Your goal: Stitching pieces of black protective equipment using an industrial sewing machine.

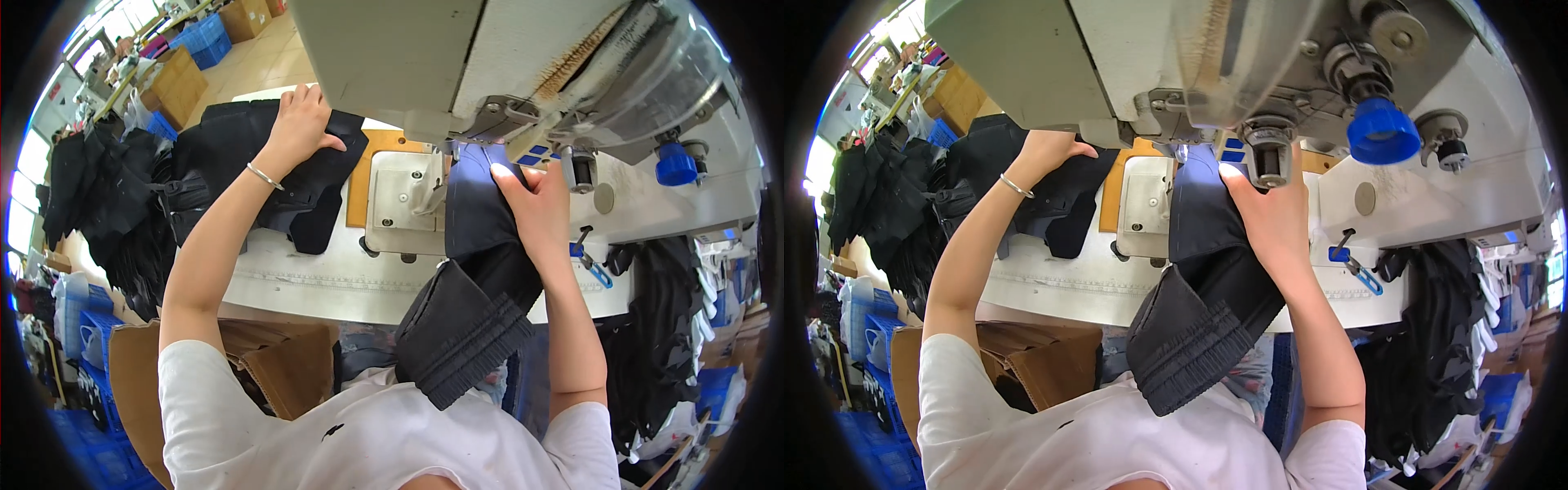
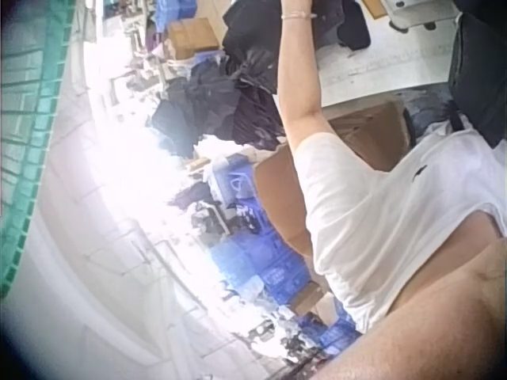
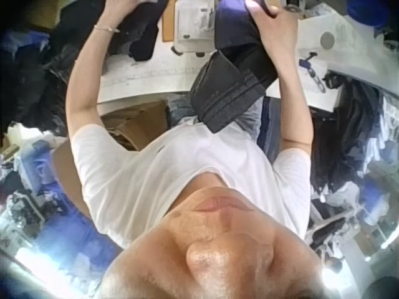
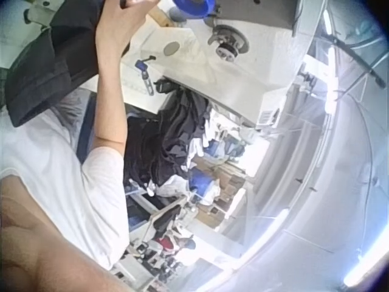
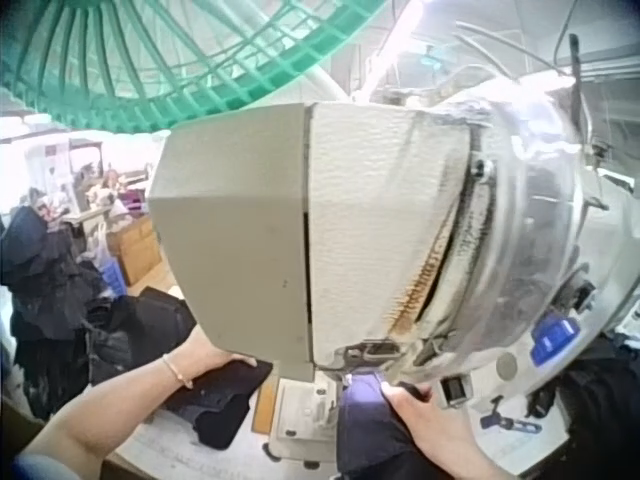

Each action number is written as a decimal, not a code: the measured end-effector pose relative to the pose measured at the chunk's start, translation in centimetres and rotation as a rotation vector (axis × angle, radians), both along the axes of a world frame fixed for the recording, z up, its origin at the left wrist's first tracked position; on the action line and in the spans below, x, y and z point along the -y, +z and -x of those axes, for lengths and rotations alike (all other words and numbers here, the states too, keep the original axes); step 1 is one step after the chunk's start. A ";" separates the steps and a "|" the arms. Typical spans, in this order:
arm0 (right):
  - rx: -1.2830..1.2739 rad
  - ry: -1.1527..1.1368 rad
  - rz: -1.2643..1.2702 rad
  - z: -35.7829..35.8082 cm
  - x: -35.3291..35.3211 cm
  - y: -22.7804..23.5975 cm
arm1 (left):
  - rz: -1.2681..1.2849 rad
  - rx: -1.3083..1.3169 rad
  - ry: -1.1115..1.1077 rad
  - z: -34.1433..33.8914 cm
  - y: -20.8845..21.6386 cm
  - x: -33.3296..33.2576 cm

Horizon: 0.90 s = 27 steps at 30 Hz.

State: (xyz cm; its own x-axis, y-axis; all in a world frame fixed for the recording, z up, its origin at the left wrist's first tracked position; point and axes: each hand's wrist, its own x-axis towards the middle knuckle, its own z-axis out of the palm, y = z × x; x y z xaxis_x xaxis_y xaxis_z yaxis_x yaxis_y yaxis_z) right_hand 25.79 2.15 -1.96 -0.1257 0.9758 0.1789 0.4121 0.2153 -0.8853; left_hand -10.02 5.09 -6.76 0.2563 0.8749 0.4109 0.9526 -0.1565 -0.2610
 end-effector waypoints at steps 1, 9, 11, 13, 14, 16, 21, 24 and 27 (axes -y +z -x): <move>-0.025 -0.006 -0.031 0.2 0.4 0.4 | -0.037 -0.034 0.000 0.0 0.1 0.3; -0.039 0.076 -0.207 0.3 1.6 0.4 | -0.096 0.203 -0.186 1.5 6.1 3.5; -0.044 0.125 -0.259 0.2 1.6 0.3 | 0.037 0.403 -0.103 1.1 9.5 6.0; -0.047 0.176 -0.312 0.3 1.6 0.4 | 0.090 0.527 -0.112 0.6 12.0 8.0; 0.021 0.165 -0.269 0.3 1.7 0.6 | 0.088 0.619 -0.145 0.3 13.0 8.8; 0.085 0.152 -0.225 0.4 1.7 0.6 | 0.087 0.707 -0.179 -0.1 14.4 9.8; 0.148 0.157 -0.424 0.7 1.7 0.6 | 0.004 0.625 -0.091 2.7 16.6 10.2; 0.107 0.165 -0.389 0.9 1.9 0.7 | -0.100 0.297 -0.004 7.3 19.8 10.7; 0.116 0.159 -0.371 0.9 1.7 0.6 | -0.130 0.181 0.017 7.3 22.8 13.4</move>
